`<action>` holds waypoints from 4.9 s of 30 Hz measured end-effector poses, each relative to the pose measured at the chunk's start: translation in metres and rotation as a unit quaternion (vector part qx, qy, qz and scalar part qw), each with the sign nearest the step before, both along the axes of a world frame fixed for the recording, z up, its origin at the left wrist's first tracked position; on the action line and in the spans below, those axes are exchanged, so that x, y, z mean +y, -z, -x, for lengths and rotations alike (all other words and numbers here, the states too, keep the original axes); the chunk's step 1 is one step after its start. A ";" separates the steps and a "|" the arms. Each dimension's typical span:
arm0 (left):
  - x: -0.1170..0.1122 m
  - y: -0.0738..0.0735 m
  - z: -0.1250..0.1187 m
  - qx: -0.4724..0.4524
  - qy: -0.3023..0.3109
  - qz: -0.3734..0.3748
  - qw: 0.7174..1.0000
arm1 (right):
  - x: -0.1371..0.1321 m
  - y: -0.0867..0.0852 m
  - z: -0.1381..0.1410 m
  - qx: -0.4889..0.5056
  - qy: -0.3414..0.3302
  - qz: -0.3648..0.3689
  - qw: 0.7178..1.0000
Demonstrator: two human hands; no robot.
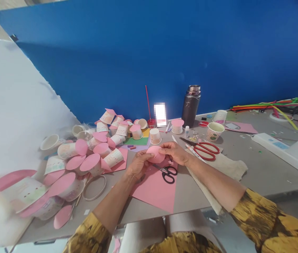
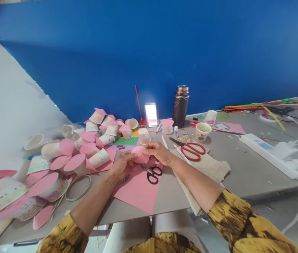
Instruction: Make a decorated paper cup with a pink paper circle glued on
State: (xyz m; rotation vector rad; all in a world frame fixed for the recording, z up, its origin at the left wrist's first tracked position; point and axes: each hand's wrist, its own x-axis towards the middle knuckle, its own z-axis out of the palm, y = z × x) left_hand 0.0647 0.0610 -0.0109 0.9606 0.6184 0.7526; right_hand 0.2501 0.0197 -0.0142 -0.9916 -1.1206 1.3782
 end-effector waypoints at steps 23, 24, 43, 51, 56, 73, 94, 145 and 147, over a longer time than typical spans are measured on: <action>0.020 0.002 0.009 -0.054 -0.161 0.090 0.981 | 0.022 0.002 -0.065 -0.434 0.395 -0.033 0.809; 0.021 0.001 0.009 -0.057 -0.164 0.092 0.981 | 0.021 -0.001 -0.068 -0.441 0.411 -0.035 0.797; 0.023 -0.004 0.010 -0.047 -0.182 0.103 0.977 | 0.001 -0.032 -0.125 -0.372 0.542 -0.079 0.750; 0.020 -0.009 0.010 -0.048 -0.192 0.104 0.975 | 0.020 -0.002 -0.125 -0.417 0.458 -0.001 0.785; 0.019 -0.009 0.010 -0.048 -0.190 0.100 0.975 | 0.029 0.014 -0.124 -0.449 0.413 0.022 0.792; 0.014 -0.001 0.010 -0.070 -0.158 0.051 0.984 | 0.009 -0.032 -0.087 -0.212 0.527 -0.225 0.791; 0.014 0.006 0.009 -0.024 -0.147 0.002 0.989 | -0.025 -0.020 0.004 -0.309 0.128 -0.169 0.927; 0.008 0.002 0.010 0.043 -0.065 -0.096 0.992 | -0.011 0.007 -0.004 -0.446 0.155 -0.321 0.821; 0.008 0.002 0.010 0.036 -0.063 -0.096 0.993 | -0.010 0.008 -0.005 -0.441 0.156 -0.325 0.822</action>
